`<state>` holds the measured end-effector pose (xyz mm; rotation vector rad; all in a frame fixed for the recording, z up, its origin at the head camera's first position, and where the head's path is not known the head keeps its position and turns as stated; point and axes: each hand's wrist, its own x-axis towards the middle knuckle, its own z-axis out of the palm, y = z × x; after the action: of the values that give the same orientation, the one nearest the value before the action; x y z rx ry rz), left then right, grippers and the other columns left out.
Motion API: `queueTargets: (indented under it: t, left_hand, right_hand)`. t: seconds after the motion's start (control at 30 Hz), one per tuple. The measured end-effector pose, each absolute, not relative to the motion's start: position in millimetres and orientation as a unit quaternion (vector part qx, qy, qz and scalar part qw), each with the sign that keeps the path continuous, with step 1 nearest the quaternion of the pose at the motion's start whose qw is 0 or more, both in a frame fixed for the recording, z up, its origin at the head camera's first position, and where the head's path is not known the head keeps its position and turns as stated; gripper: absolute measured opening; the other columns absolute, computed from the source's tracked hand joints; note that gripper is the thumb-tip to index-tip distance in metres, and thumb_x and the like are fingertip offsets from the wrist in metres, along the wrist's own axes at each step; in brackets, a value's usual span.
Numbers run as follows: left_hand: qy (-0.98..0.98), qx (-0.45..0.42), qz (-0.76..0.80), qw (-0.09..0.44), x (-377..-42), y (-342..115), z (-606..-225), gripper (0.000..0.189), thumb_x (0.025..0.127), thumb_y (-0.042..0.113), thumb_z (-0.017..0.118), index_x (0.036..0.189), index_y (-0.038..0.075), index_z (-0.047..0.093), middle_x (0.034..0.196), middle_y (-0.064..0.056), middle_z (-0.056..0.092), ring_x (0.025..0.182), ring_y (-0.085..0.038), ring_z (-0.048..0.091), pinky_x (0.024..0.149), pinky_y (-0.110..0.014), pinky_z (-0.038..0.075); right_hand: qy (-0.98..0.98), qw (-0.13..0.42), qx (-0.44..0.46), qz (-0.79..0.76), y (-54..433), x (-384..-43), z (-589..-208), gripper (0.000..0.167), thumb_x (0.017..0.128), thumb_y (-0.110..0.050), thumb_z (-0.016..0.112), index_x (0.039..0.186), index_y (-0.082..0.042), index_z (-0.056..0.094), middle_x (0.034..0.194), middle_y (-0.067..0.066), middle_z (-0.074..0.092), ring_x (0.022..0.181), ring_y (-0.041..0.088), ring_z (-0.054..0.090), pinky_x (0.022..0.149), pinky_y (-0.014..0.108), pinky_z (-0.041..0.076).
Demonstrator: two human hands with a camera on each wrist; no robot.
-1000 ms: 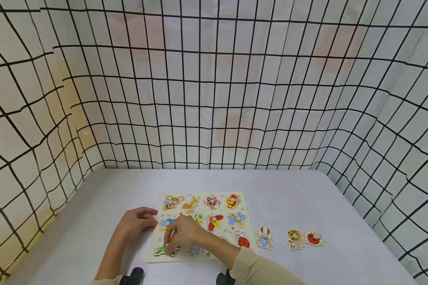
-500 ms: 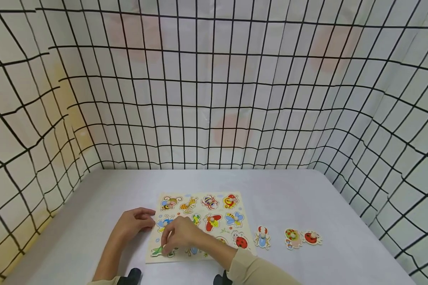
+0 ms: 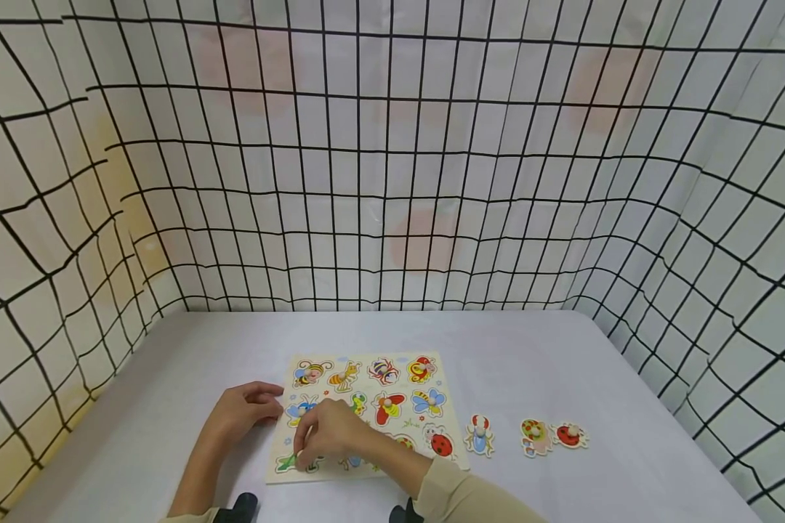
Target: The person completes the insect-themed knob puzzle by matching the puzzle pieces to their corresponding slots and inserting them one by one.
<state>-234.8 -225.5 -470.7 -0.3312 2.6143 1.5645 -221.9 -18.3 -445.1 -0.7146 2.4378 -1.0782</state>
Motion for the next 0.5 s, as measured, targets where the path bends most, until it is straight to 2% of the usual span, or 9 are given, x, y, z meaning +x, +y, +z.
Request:
queueTargets:
  t: [0.33,0.5]
  left_hand:
    - [0.851,-0.105,0.514,0.032,-233.0,-223.9,-468.1,0.035,0.084,0.011,0.077,0.117,0.000,0.071,0.082,-0.001,0.072,0.071,-0.015,0.063,0.067,-0.026,0.052]
    - [0.852,-0.109,0.510,0.035,-232.7,-223.6,-468.0,0.035,0.085,0.011,0.077,0.118,0.001,0.070,0.083,-0.001,0.072,0.071,-0.015,0.063,0.068,-0.026,0.051]
  right_hand:
    - [0.868,0.196,-0.243,-0.386,-18.2,-219.4,-441.9,0.015,0.073,-0.013,0.089,0.073,-0.018,0.075,0.059,-0.010,0.064,0.063,0.003,0.052,0.069,0.022,0.036]
    - [0.866,0.204,-0.239,-0.390,-18.0,-218.7,-442.8,0.015,0.074,-0.013,0.088,0.073,-0.018,0.074,0.060,-0.010,0.065,0.062,0.004,0.052,0.065,0.021,0.035]
